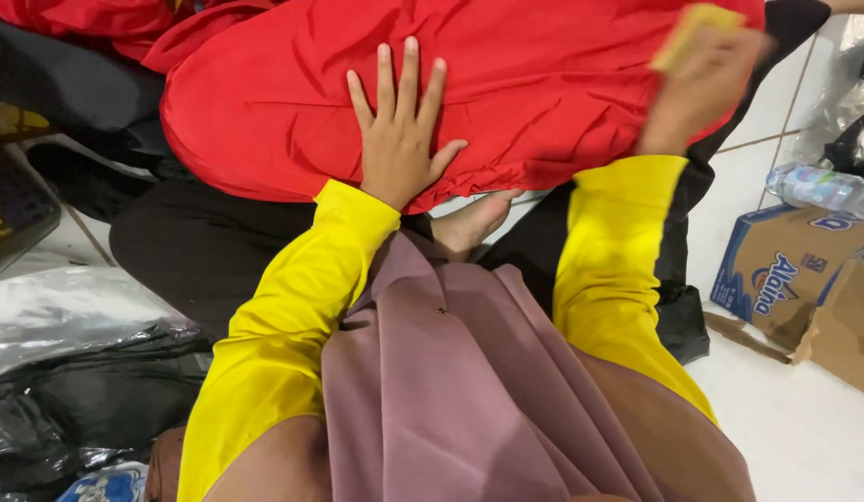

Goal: The person sits on the floor and uses a yellow sponge to wipe the surface of a red jacket. After cleaning, the person folds the jacket and places it into a clear plastic bag.

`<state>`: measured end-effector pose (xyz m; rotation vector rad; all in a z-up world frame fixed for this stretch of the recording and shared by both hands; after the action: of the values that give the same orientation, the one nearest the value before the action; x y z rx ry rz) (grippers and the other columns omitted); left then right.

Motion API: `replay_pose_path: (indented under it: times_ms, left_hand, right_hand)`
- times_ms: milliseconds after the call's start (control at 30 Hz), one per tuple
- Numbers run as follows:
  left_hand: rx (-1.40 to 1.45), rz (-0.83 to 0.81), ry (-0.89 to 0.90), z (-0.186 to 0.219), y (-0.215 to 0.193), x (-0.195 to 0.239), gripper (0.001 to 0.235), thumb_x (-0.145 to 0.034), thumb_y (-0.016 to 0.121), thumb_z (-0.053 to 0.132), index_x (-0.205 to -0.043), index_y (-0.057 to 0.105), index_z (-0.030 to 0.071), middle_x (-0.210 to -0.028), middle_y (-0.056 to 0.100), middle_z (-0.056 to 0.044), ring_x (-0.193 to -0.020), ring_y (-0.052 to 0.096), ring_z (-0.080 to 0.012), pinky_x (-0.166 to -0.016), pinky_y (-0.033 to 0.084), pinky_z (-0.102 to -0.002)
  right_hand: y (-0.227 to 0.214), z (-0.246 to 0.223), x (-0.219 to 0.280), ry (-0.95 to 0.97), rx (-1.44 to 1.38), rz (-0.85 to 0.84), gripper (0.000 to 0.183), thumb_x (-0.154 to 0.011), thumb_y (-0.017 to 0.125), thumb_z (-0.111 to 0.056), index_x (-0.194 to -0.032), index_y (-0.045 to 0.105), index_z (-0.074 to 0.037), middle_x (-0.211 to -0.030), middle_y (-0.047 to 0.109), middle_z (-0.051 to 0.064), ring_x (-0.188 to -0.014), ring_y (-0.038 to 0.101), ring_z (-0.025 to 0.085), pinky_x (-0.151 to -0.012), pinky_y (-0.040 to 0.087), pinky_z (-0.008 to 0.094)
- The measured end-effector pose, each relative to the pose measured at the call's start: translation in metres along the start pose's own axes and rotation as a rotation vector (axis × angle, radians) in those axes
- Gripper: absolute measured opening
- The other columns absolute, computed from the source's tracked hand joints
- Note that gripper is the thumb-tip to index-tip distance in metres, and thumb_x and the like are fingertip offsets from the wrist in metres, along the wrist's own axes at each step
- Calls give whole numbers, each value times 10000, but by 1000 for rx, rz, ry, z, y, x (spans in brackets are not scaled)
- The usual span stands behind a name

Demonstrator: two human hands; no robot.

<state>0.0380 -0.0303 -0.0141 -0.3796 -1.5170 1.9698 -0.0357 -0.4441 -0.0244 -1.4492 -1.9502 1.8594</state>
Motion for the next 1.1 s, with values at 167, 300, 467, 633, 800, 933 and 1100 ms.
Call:
replay_pose_path:
  times_ms: [167,300,467,633,800,933,1100]
  left_hand:
    - [38,349,295,10,35,5,446,-1112,727,325,-1462,587,87,-1583,404,-171,-1476,303,-449,-1148,270,-727]
    - [163,621,368,12,18,12,91,-1052,629,18,-1047,720,28,-1190,708,-128,-1296,562,-379,-1103,438,-549]
    - [179,574,277,10,10,10,91,-1051,624,100,-981,669,63,-1197,702,-117,-1327,519,-386,-1111,414,-539]
    - [222,665,185,2,5,4,263,-1052,713,249,-886,652,54,-1130,700,-107,-1217,594,-352,-1025,480,-490]
    - [12,256,146,-3,16,-6,623,-1065,800,370,-1571,501,161,-1642,386,-53,-1504,298,-354,-1180,296,-613]
    - [32,70,150,-2,8,-7,670,-1140,571,543,-1671,320,220,-1694,248,-105,-1527,200,-425,-1215,220,-648]
    - [-59,-37,125,0,3,-7,984,-1029,581,798,-1712,213,193,-1709,98,-141,-1547,127,-443,-1240,205,-667]
  right_hand:
    - [-28,-63,31,214,-763,-161,153,-1133,480,-208,-1263,403,-226,-905,522,50,-658,560,147,-524,458,283]
    - [-45,-193,108,-614,-618,-823,444,-996,832,-205,-1306,606,20,-1260,672,164,-1123,665,305,-960,531,373]
    - [23,-67,31,-464,-107,-233,182,-944,758,-292,-1085,682,-206,-963,761,-2,-821,737,224,-657,554,352]
    - [-46,-80,-7,-95,-235,154,282,-1008,622,-401,-951,443,-191,-767,481,-8,-590,522,163,-545,460,336]
    - [-52,-217,108,-116,-945,-879,206,-1050,676,-98,-1191,527,-73,-1101,673,122,-918,713,215,-757,589,301]
    - [2,-176,103,-696,-423,-574,230,-1061,668,-251,-1149,697,-41,-1043,672,126,-946,620,320,-832,489,414]
    - [-2,-55,6,-70,-263,-37,220,-970,727,-220,-1152,605,-211,-913,737,-2,-771,736,142,-625,582,297]
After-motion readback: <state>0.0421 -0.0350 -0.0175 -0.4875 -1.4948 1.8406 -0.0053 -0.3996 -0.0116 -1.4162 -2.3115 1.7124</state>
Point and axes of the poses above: each hand's wrist, its own x-axis away from the middle knuckle, its own y-axis out of the palm, z = x × y, the point moved 5 cm from there along -x, towards the middle knuckle
